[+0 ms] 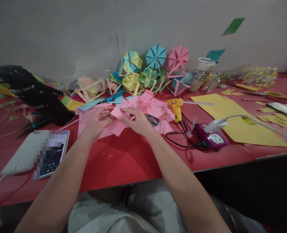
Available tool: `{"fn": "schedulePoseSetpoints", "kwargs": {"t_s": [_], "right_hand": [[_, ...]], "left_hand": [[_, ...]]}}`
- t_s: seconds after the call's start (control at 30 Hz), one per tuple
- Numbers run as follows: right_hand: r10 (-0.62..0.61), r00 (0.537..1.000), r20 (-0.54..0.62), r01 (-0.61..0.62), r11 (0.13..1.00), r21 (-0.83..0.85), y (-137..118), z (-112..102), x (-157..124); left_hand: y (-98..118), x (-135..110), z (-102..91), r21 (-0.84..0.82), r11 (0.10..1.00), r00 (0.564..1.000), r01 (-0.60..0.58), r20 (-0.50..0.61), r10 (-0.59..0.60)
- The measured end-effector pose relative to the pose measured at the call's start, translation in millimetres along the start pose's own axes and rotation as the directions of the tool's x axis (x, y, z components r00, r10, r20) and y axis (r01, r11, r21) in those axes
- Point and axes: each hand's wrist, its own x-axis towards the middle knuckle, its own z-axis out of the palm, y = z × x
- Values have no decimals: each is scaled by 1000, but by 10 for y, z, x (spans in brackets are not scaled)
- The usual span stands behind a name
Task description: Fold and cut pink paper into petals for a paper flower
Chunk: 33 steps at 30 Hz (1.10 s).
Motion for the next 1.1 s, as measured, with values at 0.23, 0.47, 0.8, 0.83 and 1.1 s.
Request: {"fn": "schedulePoseSetpoints", "kwargs": {"t_s": [0.23, 0.47, 0.8, 0.83, 1.1], "right_hand": [[-30, 997, -71, 23, 995, -97, -17, -16, -8], [-44, 989, -138, 25, 990, -136, 4, -70, 37], [-87, 972, -218, 65, 992, -106, 106, -44, 48], [-86, 973, -216, 62, 992, -114, 99, -53, 47], [-181, 950, -255, 135, 973, -190, 74, -21, 37]], "left_hand": [[-29, 3, -29, 120, 992, 997, 49, -61, -42], [-54, -22, -16, 98, 991, 993, 90, 74, -97], [-114, 23, -35, 205, 970, 985, -129, 136, 102], [-123, 26, -36, 216, 968, 984, -126, 152, 94], [-100, -3, 16, 190, 982, 995, 15, 93, -34]]}}
